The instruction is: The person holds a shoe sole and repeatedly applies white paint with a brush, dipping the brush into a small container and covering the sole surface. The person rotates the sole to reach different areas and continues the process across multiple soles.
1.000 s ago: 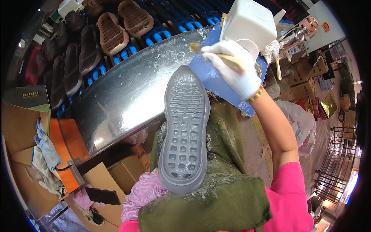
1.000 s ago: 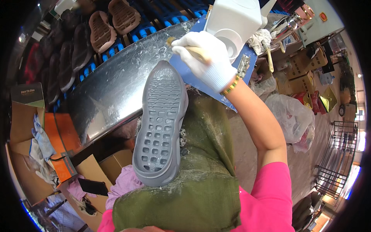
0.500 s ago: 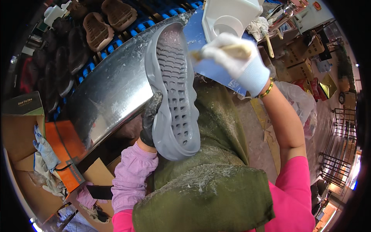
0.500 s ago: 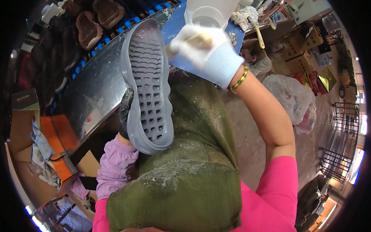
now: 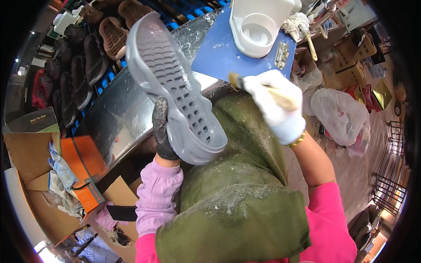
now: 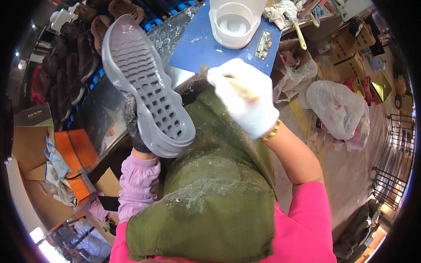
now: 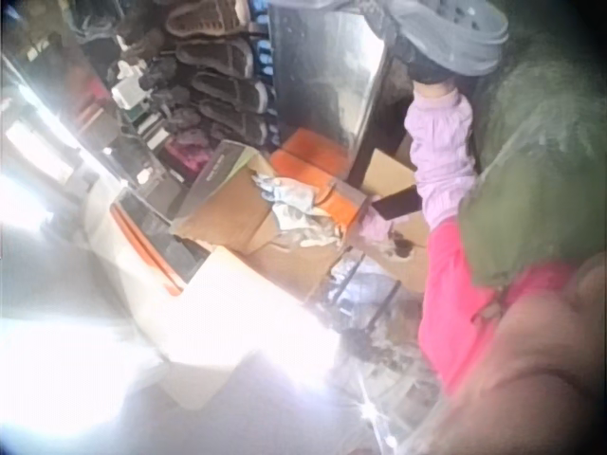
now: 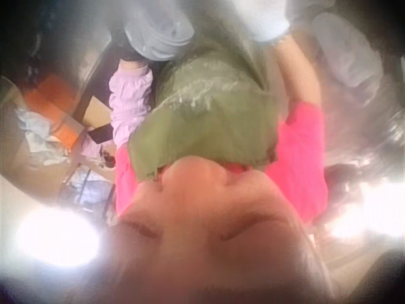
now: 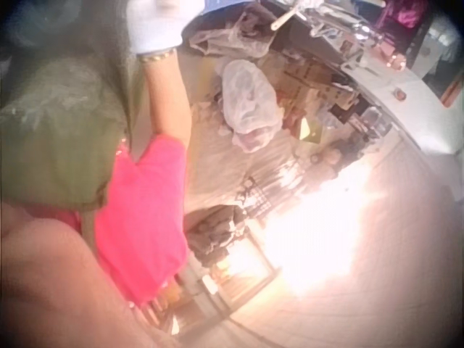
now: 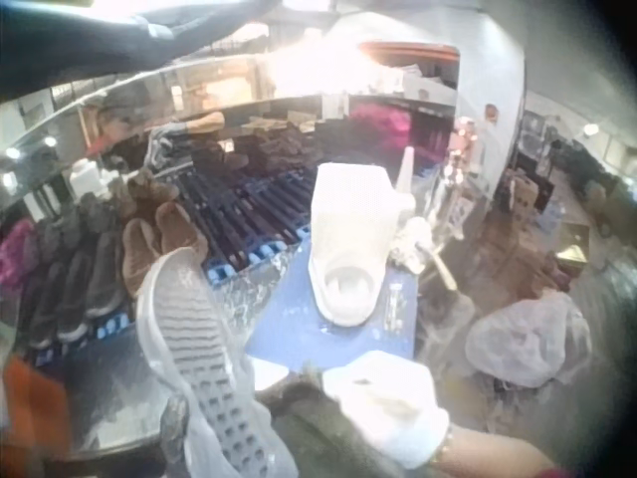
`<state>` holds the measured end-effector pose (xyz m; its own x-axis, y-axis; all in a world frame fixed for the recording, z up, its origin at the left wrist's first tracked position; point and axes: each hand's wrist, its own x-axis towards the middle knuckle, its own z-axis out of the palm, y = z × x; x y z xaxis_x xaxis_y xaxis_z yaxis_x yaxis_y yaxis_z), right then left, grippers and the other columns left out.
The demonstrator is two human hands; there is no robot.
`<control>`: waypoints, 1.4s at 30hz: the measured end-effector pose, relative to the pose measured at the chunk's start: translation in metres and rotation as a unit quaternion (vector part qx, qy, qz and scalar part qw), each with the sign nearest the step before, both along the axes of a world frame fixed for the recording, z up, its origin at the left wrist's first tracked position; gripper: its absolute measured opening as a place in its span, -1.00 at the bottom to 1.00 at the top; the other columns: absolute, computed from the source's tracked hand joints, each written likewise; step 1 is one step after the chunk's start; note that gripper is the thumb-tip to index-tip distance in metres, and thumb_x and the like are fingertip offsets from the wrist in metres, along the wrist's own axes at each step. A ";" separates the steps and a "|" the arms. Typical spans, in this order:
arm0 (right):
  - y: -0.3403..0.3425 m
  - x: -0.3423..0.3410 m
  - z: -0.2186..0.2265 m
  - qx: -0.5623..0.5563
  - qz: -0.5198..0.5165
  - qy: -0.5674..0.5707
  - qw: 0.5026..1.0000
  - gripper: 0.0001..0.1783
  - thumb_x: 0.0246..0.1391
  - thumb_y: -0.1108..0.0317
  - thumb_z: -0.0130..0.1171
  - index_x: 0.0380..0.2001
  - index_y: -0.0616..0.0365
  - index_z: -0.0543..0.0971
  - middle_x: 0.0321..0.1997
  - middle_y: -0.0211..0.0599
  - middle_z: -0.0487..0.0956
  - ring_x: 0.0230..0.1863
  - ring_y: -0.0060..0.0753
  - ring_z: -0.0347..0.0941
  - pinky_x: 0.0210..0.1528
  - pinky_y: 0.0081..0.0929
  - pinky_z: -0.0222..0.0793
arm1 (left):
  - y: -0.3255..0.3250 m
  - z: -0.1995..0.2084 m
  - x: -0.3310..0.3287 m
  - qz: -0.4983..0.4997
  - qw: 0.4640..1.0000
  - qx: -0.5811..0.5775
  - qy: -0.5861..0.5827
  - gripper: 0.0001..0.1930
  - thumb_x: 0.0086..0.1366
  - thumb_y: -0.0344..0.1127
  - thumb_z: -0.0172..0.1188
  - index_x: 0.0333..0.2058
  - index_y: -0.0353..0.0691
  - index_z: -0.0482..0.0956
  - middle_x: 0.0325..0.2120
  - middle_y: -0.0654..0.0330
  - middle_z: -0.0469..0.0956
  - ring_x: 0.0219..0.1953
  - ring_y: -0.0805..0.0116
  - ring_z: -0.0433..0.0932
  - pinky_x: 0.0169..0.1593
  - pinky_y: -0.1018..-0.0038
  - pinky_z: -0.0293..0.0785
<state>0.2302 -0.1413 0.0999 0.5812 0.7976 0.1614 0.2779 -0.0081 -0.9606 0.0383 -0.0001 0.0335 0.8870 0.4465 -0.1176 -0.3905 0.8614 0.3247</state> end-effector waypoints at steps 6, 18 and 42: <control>-0.002 0.001 0.011 -0.122 0.096 0.224 0.962 -0.80 0.10 0.30 0.25 -0.49 0.20 0.57 -0.52 -0.39 0.62 -0.60 -0.70 0.45 -0.54 -0.70 0.34 | 0.013 -0.016 0.000 0.132 0.890 0.384 0.207 -0.27 0.34 0.20 -0.05 0.30 -0.18 0.11 0.19 0.03 0.30 0.20 0.10 0.36 0.25 0.11 0.31; -0.020 0.013 0.022 -0.051 0.030 0.010 0.998 -0.85 0.15 0.39 0.17 -0.48 0.18 0.58 -0.56 -0.43 0.57 -0.55 -0.70 0.43 -0.47 -0.60 0.37 | -0.041 -0.010 0.018 0.018 0.997 -0.018 0.067 -0.30 0.32 0.23 -0.06 0.24 -0.17 0.25 0.06 0.06 0.45 0.04 0.09 0.49 0.11 0.15 0.44; 0.100 0.022 -0.002 -0.026 0.108 -0.269 0.957 -0.79 0.13 0.15 0.12 -0.41 0.03 0.56 -0.46 -0.28 0.60 -0.39 -0.21 0.56 -0.30 -0.39 0.47 | -0.051 0.015 -0.005 -0.038 0.989 -0.128 0.063 -0.52 0.40 -0.07 0.04 0.17 -0.21 0.34 -0.02 0.09 0.52 -0.07 0.17 0.57 -0.02 0.23 0.59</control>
<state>0.2523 -0.0410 0.0983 0.2463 0.9045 0.3481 0.7333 0.0609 -0.6772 0.0329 -0.0507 0.0488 0.8881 0.3198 -0.3300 -0.2909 0.9472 0.1352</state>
